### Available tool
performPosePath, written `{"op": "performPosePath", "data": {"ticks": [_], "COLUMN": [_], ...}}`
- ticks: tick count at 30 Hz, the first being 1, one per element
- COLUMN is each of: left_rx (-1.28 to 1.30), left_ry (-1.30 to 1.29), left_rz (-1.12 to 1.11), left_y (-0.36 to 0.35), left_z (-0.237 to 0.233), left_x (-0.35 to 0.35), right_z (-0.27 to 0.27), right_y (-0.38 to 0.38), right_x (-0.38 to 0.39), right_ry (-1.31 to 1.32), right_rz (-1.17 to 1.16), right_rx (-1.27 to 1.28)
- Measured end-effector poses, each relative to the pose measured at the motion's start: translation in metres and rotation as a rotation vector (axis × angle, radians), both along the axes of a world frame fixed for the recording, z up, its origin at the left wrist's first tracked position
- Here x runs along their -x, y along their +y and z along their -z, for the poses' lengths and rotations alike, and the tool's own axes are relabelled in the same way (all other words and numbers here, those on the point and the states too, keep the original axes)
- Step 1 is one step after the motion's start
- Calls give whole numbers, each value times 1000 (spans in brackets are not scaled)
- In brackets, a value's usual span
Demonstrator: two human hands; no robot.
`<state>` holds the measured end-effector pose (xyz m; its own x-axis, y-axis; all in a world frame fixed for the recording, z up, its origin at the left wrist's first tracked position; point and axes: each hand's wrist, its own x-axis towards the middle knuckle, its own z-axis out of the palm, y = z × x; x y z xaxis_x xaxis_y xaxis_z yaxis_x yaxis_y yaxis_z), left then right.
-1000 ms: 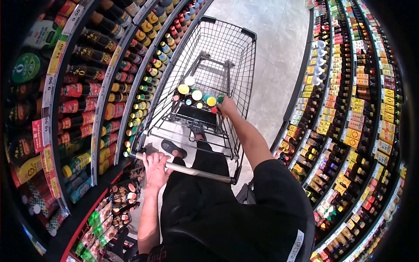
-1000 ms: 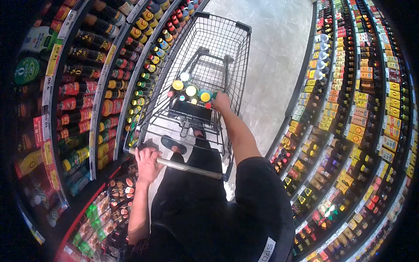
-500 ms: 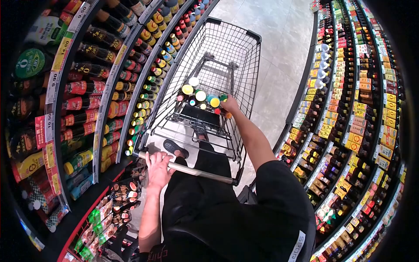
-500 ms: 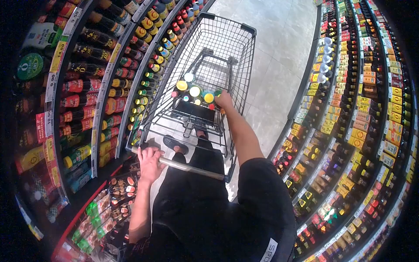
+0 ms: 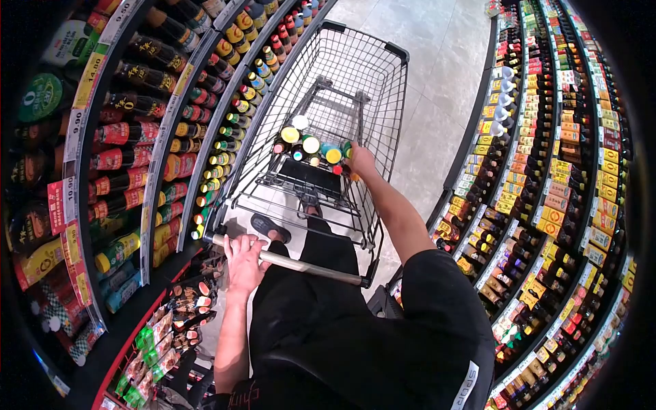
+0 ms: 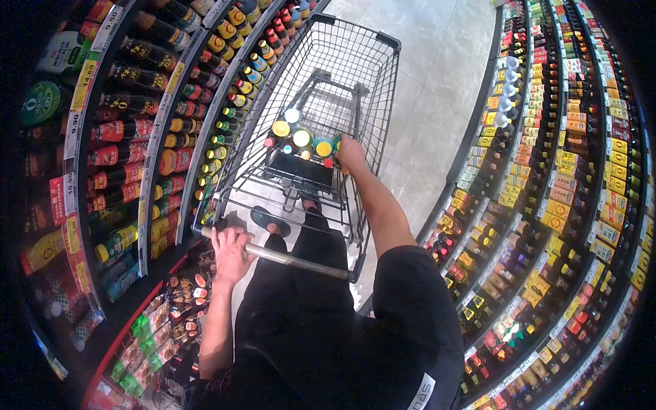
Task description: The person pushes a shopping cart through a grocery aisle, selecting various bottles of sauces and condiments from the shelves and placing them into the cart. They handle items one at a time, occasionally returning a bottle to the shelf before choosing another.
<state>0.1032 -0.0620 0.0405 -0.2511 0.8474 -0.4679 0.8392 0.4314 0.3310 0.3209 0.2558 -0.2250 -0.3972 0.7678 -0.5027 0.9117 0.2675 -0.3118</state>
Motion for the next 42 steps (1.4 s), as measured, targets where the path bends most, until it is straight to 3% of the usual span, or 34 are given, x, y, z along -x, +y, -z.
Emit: {"op": "performPosePath", "data": {"ticks": [14,17,18,19,22,23,25,26,27,28,29,30,32,33,34,35,39,42], "left_rx": [-7,5,-9,-24,-81,-101,-327,-243,-156,-68,-47,-15,-58,-82,-79,-78,-61,-99], "left_ry": [0,-4,-16,-23,31,-7,-65,11,-69,1,-37,-31,-2,0,12,-25,-33,-20], "left_rz": [-11,-13,-14,-20,9,39,-103,-59,-79,-48,-74,-60,-44,-46,-64,-77,-58,-62], "left_y": [-2,-1,-1,1,-3,-4,-18,-19,-17,-14,-13,-14,-17,-17,-16,-14,-9,-5], "left_z": [5,3,2,1,10,13,39,40,35,31,26,21,22,23,21,18,18,20], "left_x": [3,4,4,4,4,7,5,5,6,4,4,5,4,4,3,2,1,4], "right_z": [-2,-18,-19,-20,-4,-8,93,67,34,95,75,84,29,55,71,131,91,60], "right_y": [6,24,32,42,59,62,73,72,71,81,84,83,70,76,78,88,87,88], "right_x": [8,38,51,66,112,121,128,137,158,157,170,176,181,186,180,173,168,159], "right_ry": [-154,-180,5,20,298,210,383,373,122,178,54,-18,-15,26,136,195,299,238], "right_rz": [-82,-84,-21,-35,-170,-301,-469,-582,-527,-621,-691,-696,-710,-694,-753,-679,-464,-366], "right_rx": [77,-40,-86,-88,-18,-41,-175,-152,78,12,129,84,85,113,-18,-95,-4,-51]}}
